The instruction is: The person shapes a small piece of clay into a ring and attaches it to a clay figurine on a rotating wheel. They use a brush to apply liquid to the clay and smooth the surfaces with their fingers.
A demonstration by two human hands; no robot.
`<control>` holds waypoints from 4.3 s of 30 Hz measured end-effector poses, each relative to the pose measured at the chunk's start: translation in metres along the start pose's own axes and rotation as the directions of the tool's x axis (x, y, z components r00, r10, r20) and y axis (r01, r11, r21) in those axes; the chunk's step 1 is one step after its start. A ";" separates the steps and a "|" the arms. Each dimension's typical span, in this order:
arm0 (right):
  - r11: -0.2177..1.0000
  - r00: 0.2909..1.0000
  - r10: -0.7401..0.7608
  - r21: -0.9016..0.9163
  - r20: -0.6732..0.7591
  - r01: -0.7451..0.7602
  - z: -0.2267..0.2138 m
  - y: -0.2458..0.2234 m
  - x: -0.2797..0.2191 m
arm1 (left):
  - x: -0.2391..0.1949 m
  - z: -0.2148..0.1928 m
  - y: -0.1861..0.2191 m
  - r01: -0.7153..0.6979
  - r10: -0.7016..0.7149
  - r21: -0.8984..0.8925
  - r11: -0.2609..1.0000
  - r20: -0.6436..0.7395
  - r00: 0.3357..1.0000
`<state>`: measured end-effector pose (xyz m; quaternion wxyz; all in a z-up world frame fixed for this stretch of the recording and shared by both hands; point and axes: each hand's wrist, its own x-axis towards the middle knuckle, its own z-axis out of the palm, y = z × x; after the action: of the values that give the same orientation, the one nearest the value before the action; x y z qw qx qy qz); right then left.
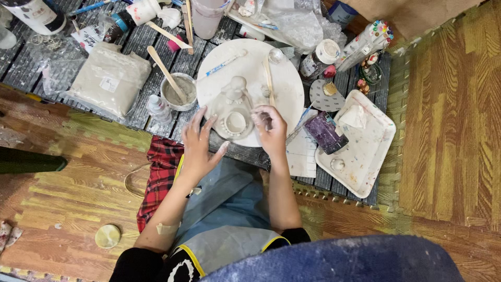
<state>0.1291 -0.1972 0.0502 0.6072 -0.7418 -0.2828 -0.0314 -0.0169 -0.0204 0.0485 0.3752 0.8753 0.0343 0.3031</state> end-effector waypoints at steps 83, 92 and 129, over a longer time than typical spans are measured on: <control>0.922 0.907 0.161 0.386 -0.390 0.002 0.003 0.000 0.041 | 0.006 -0.015 -0.006 -0.005 0.002 -0.106 0.994 -0.030 1.000; 0.962 0.934 0.073 0.273 -0.351 0.028 0.004 -0.006 0.043 | 0.007 -0.016 -0.006 0.025 -0.025 -0.110 0.994 -0.003 1.000; 0.939 0.914 0.082 0.338 -0.397 0.063 -0.010 0.021 0.036 | -0.002 -0.012 -0.009 0.047 -0.043 -0.138 0.989 0.034 0.998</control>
<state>0.1718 -0.1944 0.0478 0.7727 -0.6030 -0.1481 -0.1316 -0.0235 -0.0072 0.0479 0.4424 0.8507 0.0270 0.2825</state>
